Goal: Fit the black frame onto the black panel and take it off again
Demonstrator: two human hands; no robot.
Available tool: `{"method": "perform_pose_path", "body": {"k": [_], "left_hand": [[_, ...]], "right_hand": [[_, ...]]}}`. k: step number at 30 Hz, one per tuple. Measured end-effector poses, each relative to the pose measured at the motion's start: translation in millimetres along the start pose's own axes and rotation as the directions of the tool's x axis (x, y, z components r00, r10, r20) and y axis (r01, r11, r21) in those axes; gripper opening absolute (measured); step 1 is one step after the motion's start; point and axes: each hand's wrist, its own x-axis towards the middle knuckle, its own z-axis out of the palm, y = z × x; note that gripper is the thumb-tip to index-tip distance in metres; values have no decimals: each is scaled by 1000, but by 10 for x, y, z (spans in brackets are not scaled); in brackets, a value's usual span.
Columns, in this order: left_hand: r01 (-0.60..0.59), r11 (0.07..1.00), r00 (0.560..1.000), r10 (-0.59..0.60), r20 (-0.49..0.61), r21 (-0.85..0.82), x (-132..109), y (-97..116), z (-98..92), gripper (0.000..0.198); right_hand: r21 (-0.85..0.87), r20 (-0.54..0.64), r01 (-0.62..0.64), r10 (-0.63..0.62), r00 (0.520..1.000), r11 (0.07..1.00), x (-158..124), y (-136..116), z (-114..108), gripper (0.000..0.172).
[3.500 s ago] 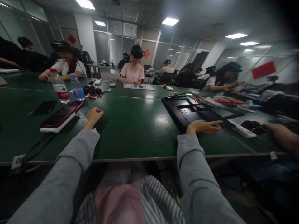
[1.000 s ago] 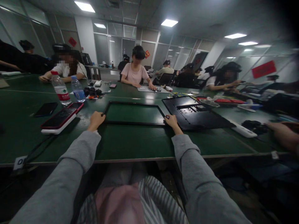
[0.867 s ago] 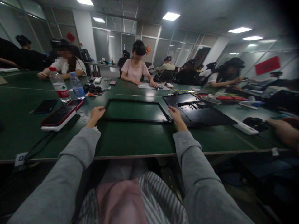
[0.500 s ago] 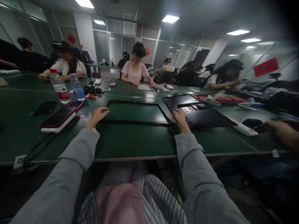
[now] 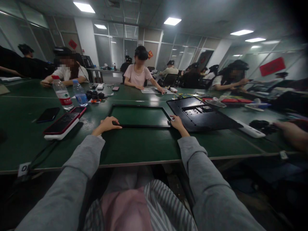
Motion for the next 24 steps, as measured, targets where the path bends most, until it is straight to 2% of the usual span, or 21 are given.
{"method": "perform_pose_path", "body": {"k": [6, 11, 15, 18, 21, 24], "left_hand": [[112, 992, 993, -111, -33, 51, -14, 44, -45, 60], [176, 984, 984, -175, -33, 25, -20, 39, -57, 60], [168, 985, 984, -169, -55, -34, -5, 19, -30, 60], [126, 989, 987, -133, -88, -75, 18, -22, -3, 60], [103, 990, 988, -112, -106, -94, 45, -83, 16, 61], [122, 986, 986, -133, -101, -112, 71, -149, 33, 62]], "right_hand": [[45, -31, -31, 33, 999, 999, -24, -63, -36, 46], [102, -22, -84, 87, 996, 991, -18, -72, -56, 47], [150, -11, -112, 115, 993, 982, -25, -71, -71, 46], [212, 11, -136, 137, 991, 968, -35, -102, -93, 39], [397, 4, -135, 145, 989, 908, -10, -168, -152, 34], [660, -55, -136, 228, 972, 738, 38, -226, -295, 46]]}}
